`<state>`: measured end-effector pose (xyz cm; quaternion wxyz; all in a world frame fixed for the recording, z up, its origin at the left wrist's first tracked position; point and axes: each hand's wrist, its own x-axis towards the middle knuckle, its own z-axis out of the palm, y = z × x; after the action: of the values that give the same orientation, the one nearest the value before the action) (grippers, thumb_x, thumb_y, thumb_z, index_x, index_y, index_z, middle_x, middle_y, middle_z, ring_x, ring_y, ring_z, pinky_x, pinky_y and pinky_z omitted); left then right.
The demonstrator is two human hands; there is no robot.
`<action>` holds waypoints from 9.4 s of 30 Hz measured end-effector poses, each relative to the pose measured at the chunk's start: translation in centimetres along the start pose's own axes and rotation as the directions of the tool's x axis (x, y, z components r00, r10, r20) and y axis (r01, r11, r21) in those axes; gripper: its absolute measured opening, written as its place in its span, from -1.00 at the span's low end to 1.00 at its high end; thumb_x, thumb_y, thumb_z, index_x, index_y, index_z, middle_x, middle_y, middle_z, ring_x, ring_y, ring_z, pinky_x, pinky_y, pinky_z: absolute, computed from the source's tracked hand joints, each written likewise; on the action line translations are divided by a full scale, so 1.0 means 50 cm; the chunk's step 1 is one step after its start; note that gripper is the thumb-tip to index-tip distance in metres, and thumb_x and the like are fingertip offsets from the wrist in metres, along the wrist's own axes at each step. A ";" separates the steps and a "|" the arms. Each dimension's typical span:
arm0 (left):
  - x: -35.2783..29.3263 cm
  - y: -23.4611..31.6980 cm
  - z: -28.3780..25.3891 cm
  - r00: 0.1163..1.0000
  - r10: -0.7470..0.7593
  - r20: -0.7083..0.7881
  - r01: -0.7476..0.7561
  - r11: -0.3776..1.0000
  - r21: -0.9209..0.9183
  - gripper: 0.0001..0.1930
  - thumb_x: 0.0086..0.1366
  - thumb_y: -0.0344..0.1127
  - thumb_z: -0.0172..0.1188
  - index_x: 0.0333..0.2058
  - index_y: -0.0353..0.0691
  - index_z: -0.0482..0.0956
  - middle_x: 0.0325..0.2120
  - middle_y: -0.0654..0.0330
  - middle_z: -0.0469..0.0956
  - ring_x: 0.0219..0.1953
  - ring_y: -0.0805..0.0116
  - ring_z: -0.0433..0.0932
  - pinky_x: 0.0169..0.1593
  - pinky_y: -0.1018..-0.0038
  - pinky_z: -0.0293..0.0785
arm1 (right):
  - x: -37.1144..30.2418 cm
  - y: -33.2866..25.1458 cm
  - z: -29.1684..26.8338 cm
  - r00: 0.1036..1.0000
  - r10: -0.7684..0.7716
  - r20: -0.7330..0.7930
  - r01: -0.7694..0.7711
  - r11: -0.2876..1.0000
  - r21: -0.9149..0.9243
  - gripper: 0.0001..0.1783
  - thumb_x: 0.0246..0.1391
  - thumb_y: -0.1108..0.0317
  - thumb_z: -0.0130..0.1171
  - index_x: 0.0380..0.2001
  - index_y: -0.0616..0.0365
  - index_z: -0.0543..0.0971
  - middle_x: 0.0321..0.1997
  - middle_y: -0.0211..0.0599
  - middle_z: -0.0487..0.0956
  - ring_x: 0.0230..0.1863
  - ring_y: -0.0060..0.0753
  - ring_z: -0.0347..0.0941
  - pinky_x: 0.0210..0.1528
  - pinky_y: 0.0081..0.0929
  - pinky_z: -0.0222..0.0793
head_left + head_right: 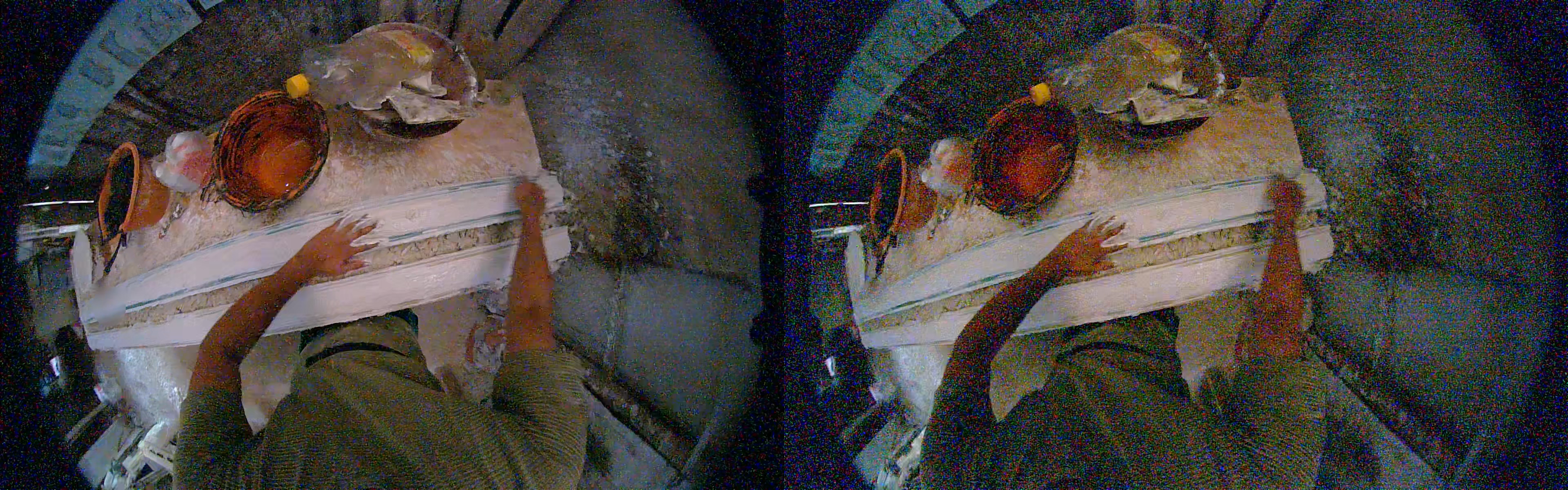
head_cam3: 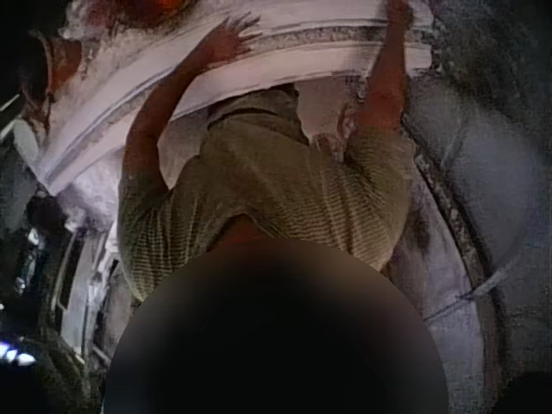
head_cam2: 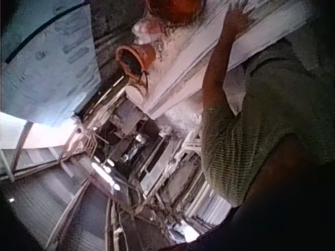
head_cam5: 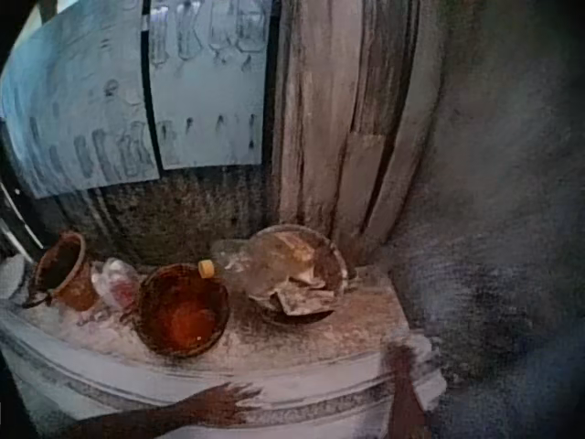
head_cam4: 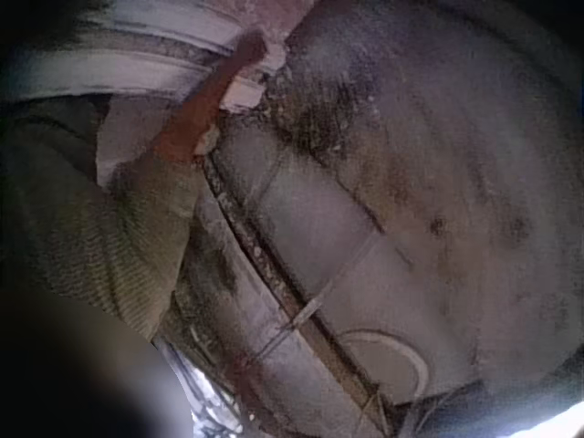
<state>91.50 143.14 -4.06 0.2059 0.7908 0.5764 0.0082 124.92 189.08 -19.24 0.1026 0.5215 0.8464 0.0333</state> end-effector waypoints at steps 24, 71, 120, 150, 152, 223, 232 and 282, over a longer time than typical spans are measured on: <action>-0.304 0.235 0.077 0.269 -0.955 -0.125 0.761 0.290 -0.580 -0.33 0.49 0.04 -0.10 0.30 -0.46 0.21 0.43 -0.23 -0.09 0.48 -0.29 -0.28 0.48 -0.08 -0.33 | -0.476 -0.552 -0.314 0.654 -0.744 -0.136 0.383 0.171 0.908 -0.43 0.23 0.29 0.12 0.29 0.13 0.35 0.22 0.06 0.48 0.04 0.15 0.45 0.17 -0.09 0.35; -2.177 -0.136 0.320 -0.269 -0.958 -0.095 0.451 -0.039 -0.892 -0.44 0.50 -0.08 -0.05 0.41 -0.01 0.14 0.48 0.02 -0.14 0.50 -0.18 -0.30 0.47 -0.03 -0.17 | -1.422 -2.863 -0.529 -0.614 -0.785 -0.080 0.782 -0.593 -0.193 -0.63 0.07 0.16 0.09 -0.40 0.27 0.69 -0.14 0.07 0.62 -0.04 0.04 0.53 0.11 -0.06 0.42; -2.558 -0.699 0.151 0.218 -0.965 -0.143 0.023 0.152 -0.988 -0.46 0.50 -0.14 -0.03 0.35 -0.23 0.24 0.30 0.00 0.31 0.39 0.14 0.18 0.42 0.31 0.04 | -0.894 -2.887 -0.386 0.245 -0.919 0.309 0.969 0.225 -0.098 -0.53 0.05 0.00 0.10 -0.27 0.23 0.66 -0.11 0.20 0.60 -0.08 0.25 0.56 0.05 -0.02 0.46; -1.900 -0.880 0.016 0.375 -0.885 -0.277 -0.361 0.135 -0.923 -0.43 -0.03 -0.51 0.34 0.05 -0.30 0.51 -0.13 0.11 0.62 -0.14 0.27 0.62 0.06 0.35 0.52 | -0.994 -2.592 -0.537 0.493 -0.869 -0.040 0.794 0.431 0.429 -0.63 -0.10 0.22 0.26 -0.36 0.38 0.60 -0.23 0.24 0.57 -0.13 0.27 0.53 -0.05 0.06 0.48; -1.874 -0.881 0.039 0.349 -0.895 -0.278 -0.400 0.126 -0.908 -0.41 -0.09 -0.53 0.35 0.02 -0.32 0.49 -0.15 0.08 0.61 -0.15 0.24 0.62 0.05 0.34 0.52 | -1.057 -2.573 -0.500 0.769 -0.626 0.130 0.393 0.622 0.677 -0.53 0.04 0.10 0.19 -0.22 0.38 0.59 -0.16 0.28 0.55 -0.15 0.20 0.54 -0.06 0.04 0.49; -3.334 -0.011 0.651 -0.548 -0.280 -0.788 0.686 0.389 -0.615 -0.62 -0.10 -0.31 0.33 -0.23 -0.24 0.54 -0.10 0.03 0.58 -0.10 0.10 0.56 0.04 0.00 0.51 | -1.816 -2.691 -0.445 0.694 -0.700 -0.168 0.668 0.540 0.512 -0.51 -0.28 0.28 0.48 -0.19 0.21 0.63 -0.06 0.13 0.58 -0.05 0.13 0.49 -0.01 -0.09 0.45; -3.286 -0.197 0.627 -0.690 -0.460 -0.559 0.218 0.604 -0.766 -0.52 0.07 -0.24 0.30 -0.03 -0.29 0.47 -0.18 0.01 0.59 -0.04 0.06 0.56 0.22 0.04 0.40 | -1.852 -2.644 -0.605 0.766 -0.620 -0.170 0.535 0.468 0.703 -0.79 -0.05 0.51 0.30 -0.31 0.19 0.51 -0.50 -0.35 0.48 -0.41 -0.50 0.45 -0.32 -0.48 0.39; -2.570 -0.395 0.020 -0.241 -0.967 0.085 -0.759 0.133 -0.637 -0.21 -0.41 -0.64 0.22 0.00 -0.31 0.31 -0.10 0.02 0.46 -0.02 0.12 0.49 0.10 0.22 0.44 | -1.653 -2.564 -0.843 0.721 -0.692 0.008 0.069 0.084 0.994 -0.61 0.23 0.27 0.17 0.11 0.05 0.46 0.04 -0.29 0.55 0.07 -0.20 0.45 0.17 -0.23 0.43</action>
<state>30.71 30.22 17.22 0.0840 -0.1556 0.4793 0.8596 39.79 59.49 12.43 -0.0290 0.1995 0.7237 -0.6600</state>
